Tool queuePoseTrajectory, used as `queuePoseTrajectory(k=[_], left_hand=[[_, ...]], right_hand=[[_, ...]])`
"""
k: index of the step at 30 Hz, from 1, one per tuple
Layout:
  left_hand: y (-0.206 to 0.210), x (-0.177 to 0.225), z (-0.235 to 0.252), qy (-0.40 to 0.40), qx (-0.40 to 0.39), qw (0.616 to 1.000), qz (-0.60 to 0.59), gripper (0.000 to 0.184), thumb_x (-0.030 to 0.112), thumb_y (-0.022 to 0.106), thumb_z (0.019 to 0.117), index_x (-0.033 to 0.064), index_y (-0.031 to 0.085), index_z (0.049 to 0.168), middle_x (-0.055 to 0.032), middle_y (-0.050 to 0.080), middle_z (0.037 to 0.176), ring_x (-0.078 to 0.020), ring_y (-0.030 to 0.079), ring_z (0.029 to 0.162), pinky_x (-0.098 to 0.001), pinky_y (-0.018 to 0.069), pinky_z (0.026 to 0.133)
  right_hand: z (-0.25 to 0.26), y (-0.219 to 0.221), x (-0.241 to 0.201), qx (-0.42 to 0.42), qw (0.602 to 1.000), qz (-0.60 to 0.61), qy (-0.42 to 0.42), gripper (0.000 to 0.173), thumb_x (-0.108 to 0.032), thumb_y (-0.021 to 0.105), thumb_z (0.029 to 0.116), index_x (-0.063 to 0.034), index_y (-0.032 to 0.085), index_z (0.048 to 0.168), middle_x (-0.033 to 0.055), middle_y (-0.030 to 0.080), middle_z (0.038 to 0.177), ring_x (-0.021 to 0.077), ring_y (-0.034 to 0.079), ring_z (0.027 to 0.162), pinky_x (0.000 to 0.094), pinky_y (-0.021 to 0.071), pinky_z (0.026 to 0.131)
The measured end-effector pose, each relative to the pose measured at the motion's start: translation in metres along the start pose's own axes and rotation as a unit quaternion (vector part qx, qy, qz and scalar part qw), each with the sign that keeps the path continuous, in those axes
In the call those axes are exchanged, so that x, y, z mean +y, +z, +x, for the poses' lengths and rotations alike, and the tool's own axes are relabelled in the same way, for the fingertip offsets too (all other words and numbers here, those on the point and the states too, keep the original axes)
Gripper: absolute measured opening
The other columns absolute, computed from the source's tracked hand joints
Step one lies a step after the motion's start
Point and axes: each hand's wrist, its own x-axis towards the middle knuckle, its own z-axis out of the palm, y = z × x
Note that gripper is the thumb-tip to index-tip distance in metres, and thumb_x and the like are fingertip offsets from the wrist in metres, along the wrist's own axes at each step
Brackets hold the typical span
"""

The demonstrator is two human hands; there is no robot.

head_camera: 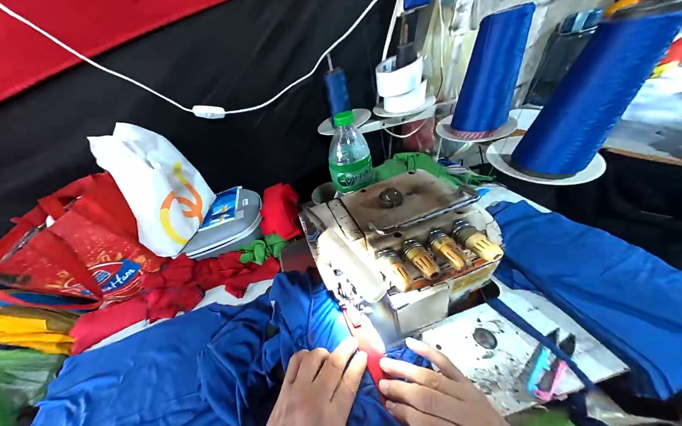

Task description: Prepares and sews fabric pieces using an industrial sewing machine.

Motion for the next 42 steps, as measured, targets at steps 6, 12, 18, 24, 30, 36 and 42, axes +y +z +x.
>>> queuePoseTrajectory(k=[6,12,18,24,30,36,42], left_hand=[[0.001,-0.019,0.012,-0.006,0.009,1.000,-0.021,0.043,-0.007,0.058,0.0859,0.0101,0.073,0.123,-0.0076,0.071,0.126,-0.0272,0.067,0.106,-0.0419,0.0518,0.092],[0.010,-0.063,0.023,0.015,0.046,0.995,-0.084,0.044,-0.004,0.061,0.0795,0.0156,0.076,0.116,-0.0006,0.074,0.120,-0.0208,0.068,0.113,-0.0391,0.0551,0.098],[-0.016,-0.037,0.006,0.001,-0.033,0.989,-0.144,0.028,0.027,0.071,0.0854,0.0154,0.068,0.110,-0.0152,0.063,0.134,-0.0322,0.053,0.135,-0.0572,0.0377,0.113],[-0.014,0.004,-0.004,0.023,0.042,0.995,-0.088,0.030,0.038,0.060,0.1009,0.0115,0.067,0.088,-0.0073,0.063,0.084,-0.0222,0.062,0.094,-0.0444,0.0297,0.113],[-0.013,0.011,0.000,0.023,0.066,0.994,-0.088,0.022,0.028,0.055,0.1020,0.0121,0.065,0.089,-0.0053,0.058,0.078,-0.0203,0.057,0.084,-0.0398,0.0317,0.107],[-0.005,0.006,0.012,-0.024,0.148,0.982,-0.111,0.025,0.040,0.063,0.0987,0.0149,0.060,0.100,-0.0033,0.059,0.091,-0.0145,0.058,0.096,-0.0331,0.0378,0.103],[0.014,-0.010,0.005,-0.024,0.103,0.994,-0.012,0.029,0.018,0.055,0.0924,0.0164,0.070,0.118,-0.0041,0.072,0.114,-0.0197,0.065,0.101,-0.0400,0.0447,0.092]], right_hand=[[0.014,0.012,0.015,0.055,0.998,-0.016,0.018,0.015,-0.015,0.051,0.1065,-0.0149,0.066,0.105,-0.0006,0.071,0.115,0.0158,0.058,0.128,0.0419,0.0307,0.121],[0.033,0.018,0.018,0.038,0.996,0.004,0.080,0.020,-0.019,0.053,0.1045,-0.0116,0.072,0.102,0.0047,0.073,0.113,0.0177,0.064,0.115,0.0345,0.0466,0.106],[0.035,0.012,0.016,-0.015,0.989,0.063,0.130,0.018,-0.014,0.055,0.1017,-0.0098,0.072,0.106,0.0065,0.072,0.115,0.0161,0.062,0.119,0.0310,0.0458,0.107],[0.035,-0.014,0.025,-0.002,0.984,0.043,0.173,0.029,-0.008,0.048,0.0971,-0.0128,0.068,0.118,0.0024,0.069,0.111,0.0073,0.065,0.105,0.0211,0.0537,0.090],[0.043,-0.015,0.014,-0.020,0.993,0.039,0.107,0.023,-0.010,0.050,0.1044,-0.0117,0.066,0.120,0.0046,0.069,0.118,0.0134,0.063,0.117,0.0270,0.0504,0.102],[0.058,-0.006,0.018,-0.024,0.996,0.057,0.058,0.018,-0.015,0.053,0.1056,-0.0101,0.070,0.104,0.0011,0.072,0.096,0.0110,0.066,0.100,0.0256,0.0505,0.095],[0.044,-0.008,0.020,-0.008,0.996,0.065,0.059,0.018,-0.018,0.053,0.1065,-0.0109,0.069,0.102,0.0020,0.072,0.102,0.0134,0.065,0.107,0.0301,0.0487,0.101]])
